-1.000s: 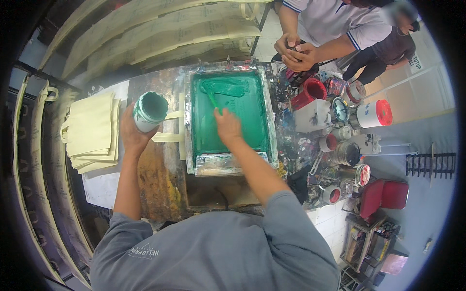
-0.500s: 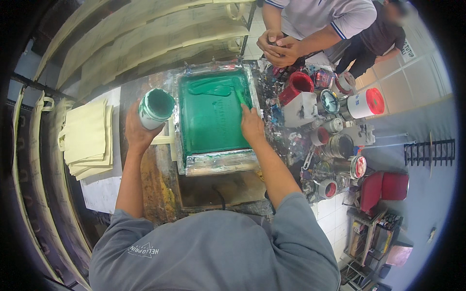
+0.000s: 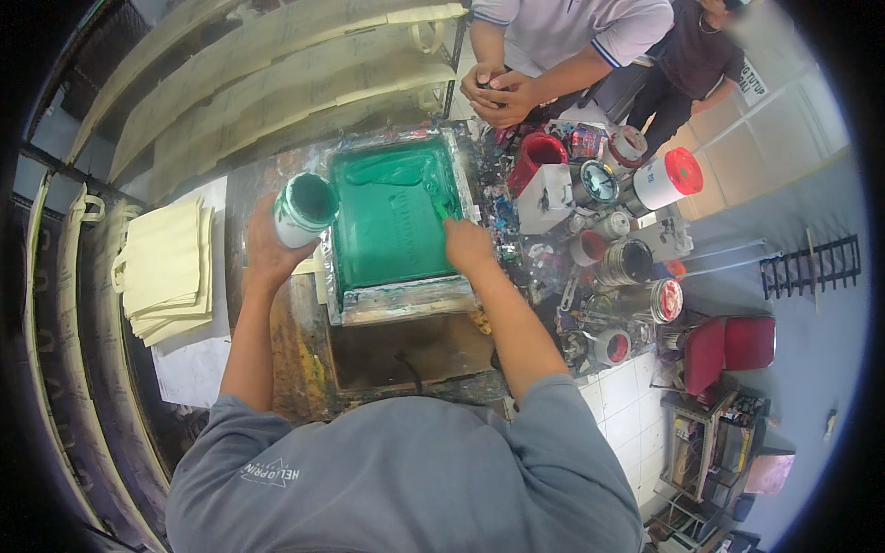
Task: The person screen prints designs onto yellow tote bags by pouring green ink onto a screen frame and using a squeegee to spread it, then places the bags on a shelf.
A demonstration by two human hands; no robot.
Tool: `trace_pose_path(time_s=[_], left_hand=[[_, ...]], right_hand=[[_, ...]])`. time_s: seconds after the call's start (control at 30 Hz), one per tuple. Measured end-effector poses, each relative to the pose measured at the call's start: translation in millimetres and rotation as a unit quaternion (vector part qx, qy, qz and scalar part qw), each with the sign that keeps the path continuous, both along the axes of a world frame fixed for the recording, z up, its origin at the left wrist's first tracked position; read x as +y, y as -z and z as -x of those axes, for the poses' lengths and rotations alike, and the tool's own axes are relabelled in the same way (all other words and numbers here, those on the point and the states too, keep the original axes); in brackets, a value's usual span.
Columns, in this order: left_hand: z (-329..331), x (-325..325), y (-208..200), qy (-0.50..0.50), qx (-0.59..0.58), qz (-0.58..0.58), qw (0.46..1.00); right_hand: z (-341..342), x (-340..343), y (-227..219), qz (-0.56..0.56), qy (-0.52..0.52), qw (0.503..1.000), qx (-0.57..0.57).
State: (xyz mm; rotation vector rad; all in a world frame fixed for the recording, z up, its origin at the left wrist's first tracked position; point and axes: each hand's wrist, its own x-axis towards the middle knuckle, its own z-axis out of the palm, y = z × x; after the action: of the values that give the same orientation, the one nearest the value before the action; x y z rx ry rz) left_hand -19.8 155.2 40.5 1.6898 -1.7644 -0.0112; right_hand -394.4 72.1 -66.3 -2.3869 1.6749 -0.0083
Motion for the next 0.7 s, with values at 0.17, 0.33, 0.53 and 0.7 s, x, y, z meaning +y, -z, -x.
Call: trace_pose_path(time_s=[0.17, 0.33, 0.53, 0.7], left_hand=[[11.2, -0.6, -4.1, 0.014, 0.006, -0.018, 1.0], [30.5, -0.1, -5.6, 0.024, 0.033, -0.018, 0.999], [37.3, 13.0, -7.4, 0.038, 0.04, -0.031, 0.998], [46.2, 17.0, -5.1, 0.038, 0.032, -0.039, 0.998]], right_hand=[[19.4, -15.2, -63.8, -0.007, -0.003, 0.977, -0.215], [1.8, -3.7, 8.4, 0.074, 0.168, 0.909, -0.373], [-23.4, 31.6, 63.0, 0.069, 0.315, 0.9, -0.293], [9.4, 57.6, 40.5, 0.054, 0.306, 0.898, -0.313]])
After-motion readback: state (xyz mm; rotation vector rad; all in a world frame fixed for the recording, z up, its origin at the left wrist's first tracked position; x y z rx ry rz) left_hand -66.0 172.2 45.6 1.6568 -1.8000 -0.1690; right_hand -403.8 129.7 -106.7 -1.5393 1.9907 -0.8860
